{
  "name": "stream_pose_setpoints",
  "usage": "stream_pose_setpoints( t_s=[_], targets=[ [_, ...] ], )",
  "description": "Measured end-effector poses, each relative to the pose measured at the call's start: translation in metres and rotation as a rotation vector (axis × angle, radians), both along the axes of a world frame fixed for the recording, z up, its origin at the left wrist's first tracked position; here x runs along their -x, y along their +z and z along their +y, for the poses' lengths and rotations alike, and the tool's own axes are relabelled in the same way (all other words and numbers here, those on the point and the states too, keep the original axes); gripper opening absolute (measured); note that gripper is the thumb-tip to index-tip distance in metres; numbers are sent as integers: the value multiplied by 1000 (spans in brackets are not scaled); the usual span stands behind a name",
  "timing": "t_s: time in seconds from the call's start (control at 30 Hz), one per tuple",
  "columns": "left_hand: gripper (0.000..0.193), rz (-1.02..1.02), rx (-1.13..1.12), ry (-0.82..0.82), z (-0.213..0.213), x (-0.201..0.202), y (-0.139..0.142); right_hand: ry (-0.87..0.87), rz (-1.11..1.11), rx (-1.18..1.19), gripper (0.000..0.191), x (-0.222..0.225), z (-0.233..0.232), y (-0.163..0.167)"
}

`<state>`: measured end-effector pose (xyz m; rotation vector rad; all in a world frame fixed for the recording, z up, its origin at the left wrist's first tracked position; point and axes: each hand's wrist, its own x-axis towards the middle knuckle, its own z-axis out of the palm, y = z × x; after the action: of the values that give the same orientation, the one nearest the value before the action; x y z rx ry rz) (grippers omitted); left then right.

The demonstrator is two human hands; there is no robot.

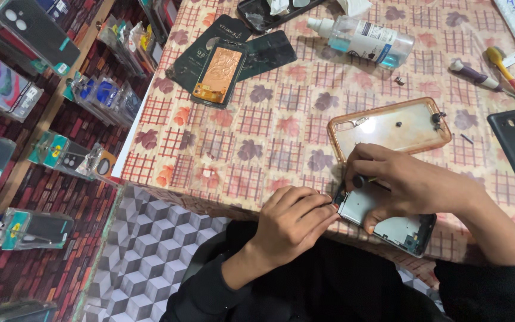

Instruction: The person uses a screwdriver to remove screws from a smartphone's internal metal shield. They lift the shield to expose the motherboard and continue unscrewing components. The back cover and other parts remain on the table.

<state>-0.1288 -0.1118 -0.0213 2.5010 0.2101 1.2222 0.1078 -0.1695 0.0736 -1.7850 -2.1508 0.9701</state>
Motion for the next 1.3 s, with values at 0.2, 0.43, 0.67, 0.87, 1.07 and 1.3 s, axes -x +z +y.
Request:
stream_pose_setpoints(
  t_s=[0.2,0.43,0.67,0.87,1.07,1.3],
  targets=[
    [14,4,-4,5,1,1,0,12,-18,-5,76,0,0,-1],
    [14,10,-13,9,0,0,0,7,-8,23,83,-2,0,0],
    [14,11,-17,7,-1,1,2,28,27,33,70,-1,-1,4],
    [14,12,-22,12,-1,1,4,54,44,-39,65,-1,-3,2],
    [15,22,-24,5,-1,2,-1,37,111,-106,75,-3,-1,-3],
    [33,99,-121,50,-15,-1,-14,-22,346,-104,36,-21,-10,-23]
  ],
)
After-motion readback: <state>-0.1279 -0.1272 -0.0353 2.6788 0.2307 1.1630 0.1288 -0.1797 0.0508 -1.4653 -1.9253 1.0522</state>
